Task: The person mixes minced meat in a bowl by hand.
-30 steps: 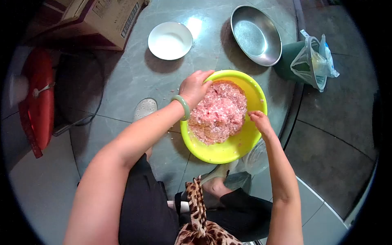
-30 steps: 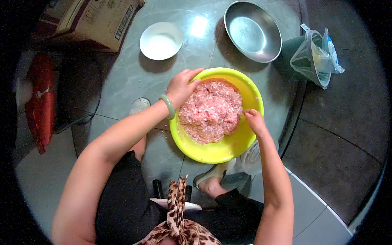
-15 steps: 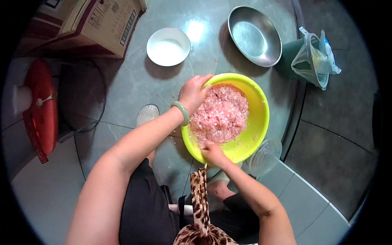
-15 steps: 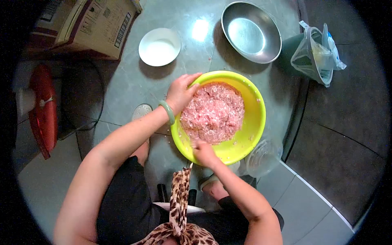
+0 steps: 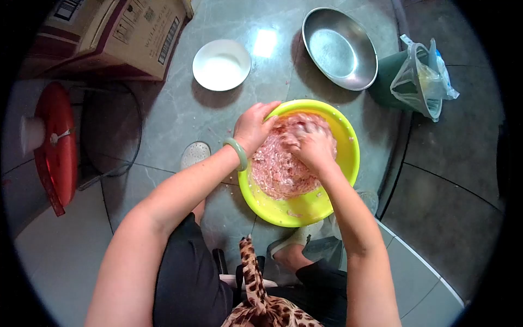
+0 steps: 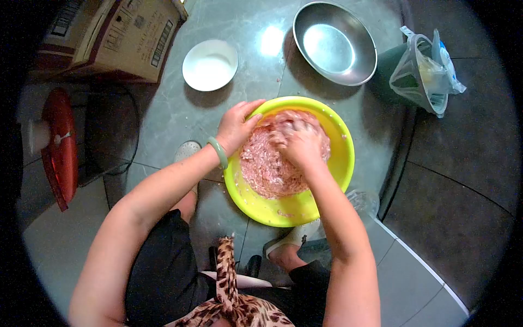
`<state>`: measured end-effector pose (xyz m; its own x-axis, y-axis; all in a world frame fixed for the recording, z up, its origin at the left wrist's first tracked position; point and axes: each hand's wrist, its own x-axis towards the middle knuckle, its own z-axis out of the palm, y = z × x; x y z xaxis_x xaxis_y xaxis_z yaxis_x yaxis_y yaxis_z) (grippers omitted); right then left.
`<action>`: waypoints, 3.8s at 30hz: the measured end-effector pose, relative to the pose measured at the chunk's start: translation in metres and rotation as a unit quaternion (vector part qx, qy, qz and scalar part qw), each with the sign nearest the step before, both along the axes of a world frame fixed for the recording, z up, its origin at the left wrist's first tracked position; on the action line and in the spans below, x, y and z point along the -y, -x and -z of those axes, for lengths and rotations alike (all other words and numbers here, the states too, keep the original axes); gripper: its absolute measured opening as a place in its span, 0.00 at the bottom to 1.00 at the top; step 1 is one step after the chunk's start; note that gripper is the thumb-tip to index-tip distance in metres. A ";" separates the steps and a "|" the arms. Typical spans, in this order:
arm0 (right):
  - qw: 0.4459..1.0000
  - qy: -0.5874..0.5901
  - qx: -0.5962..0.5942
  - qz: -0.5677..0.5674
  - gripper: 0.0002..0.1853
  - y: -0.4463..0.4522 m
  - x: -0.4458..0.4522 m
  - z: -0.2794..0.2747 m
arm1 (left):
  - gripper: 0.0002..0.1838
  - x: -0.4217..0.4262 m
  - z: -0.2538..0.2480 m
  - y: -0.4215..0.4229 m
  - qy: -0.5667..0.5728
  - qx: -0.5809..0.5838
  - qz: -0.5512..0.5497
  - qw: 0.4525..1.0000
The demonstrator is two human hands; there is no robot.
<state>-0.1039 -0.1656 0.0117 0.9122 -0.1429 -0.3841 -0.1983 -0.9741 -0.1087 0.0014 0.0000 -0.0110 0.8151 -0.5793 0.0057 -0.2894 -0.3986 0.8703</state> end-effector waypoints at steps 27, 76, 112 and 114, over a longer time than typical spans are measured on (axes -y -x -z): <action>0.975 -0.098 -0.085 0.182 0.32 0.072 0.023 0.018 | 0.19 -0.001 -0.006 0.000 -0.002 -0.031 0.003 1.000; 0.978 -0.040 -0.146 0.143 0.24 0.083 0.009 -0.018 | 0.20 0.000 -0.008 0.000 -0.016 -0.038 0.001 0.999; 0.975 -0.075 -0.197 0.065 0.23 0.112 -0.030 -0.010 | 0.19 0.000 -0.003 0.002 0.020 -0.004 -0.018 1.000; 0.989 -0.144 -0.002 -0.029 0.19 0.114 -0.059 -0.008 | 0.19 0.001 -0.008 0.003 0.004 -0.021 -0.016 1.000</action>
<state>-0.2179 -0.1064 0.0198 0.9141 0.0248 -0.4048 -0.1447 -0.9124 -0.3828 -0.0013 -0.0014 -0.0029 0.8326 -0.5533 -0.0251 -0.2396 -0.4006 0.8844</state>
